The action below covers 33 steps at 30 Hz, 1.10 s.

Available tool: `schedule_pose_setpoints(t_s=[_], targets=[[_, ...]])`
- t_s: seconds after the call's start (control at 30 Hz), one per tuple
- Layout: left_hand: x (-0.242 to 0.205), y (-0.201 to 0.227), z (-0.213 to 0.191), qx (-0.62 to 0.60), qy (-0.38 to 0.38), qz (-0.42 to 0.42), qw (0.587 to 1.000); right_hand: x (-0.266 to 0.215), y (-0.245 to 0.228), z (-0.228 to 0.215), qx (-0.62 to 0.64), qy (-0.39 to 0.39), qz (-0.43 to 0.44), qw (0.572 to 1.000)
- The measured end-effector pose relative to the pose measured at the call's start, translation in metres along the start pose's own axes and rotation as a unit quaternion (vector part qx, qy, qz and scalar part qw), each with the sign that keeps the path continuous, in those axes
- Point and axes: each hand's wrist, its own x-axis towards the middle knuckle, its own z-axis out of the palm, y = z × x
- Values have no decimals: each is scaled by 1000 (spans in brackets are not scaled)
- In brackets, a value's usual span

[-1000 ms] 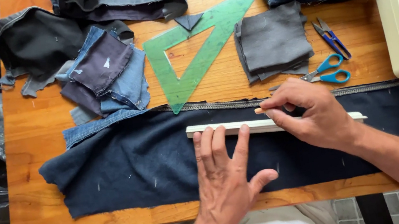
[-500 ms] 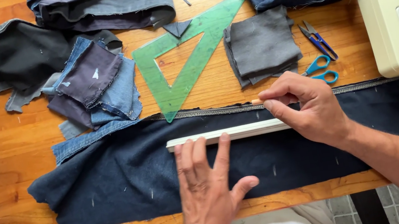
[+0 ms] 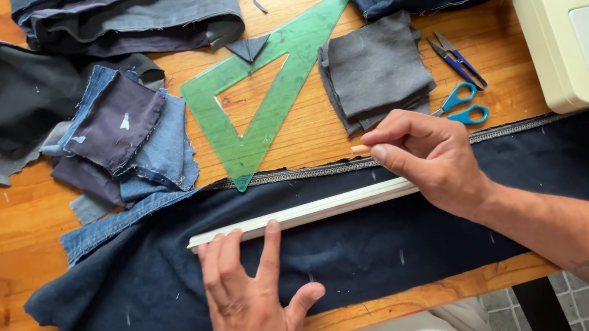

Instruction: The person measures a piece of dark denim fabric using a ruler and a triangular set square, marking lines with chalk. They then use scissors to cut the fabric along the marked lines, separating it into smaller pieces.

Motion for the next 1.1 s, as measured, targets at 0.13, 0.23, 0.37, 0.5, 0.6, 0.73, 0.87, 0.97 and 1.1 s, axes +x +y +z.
schedule_pose_setpoints(t_s=[0.13,0.23,0.37,0.5,0.6,0.73,0.87,0.97,1.1], targets=[[-3,-13,-2,-7,3,4,1000,2,11,9,18,37,8,999],[-8,-22,-2,-3,8,11,1000,3,15,18,73,49,3,996],[-11,-31,-1,1,16,3,1000,7,16,27,176,59,0,983],[-13,-35,-2,7,22,-3,1000,10,14,32,224,69,-3,972],[-12,-35,-4,8,24,-1,1000,11,16,32,241,80,14,967],[-10,-32,-2,19,21,1,1000,9,15,29,209,72,-14,975],[-5,-28,-1,11,14,14,1000,7,14,23,172,86,-25,981],[-2,-24,1,11,12,19,1000,6,13,17,153,89,-32,984],[1,-20,2,8,9,25,1000,4,17,10,129,111,-26,985]])
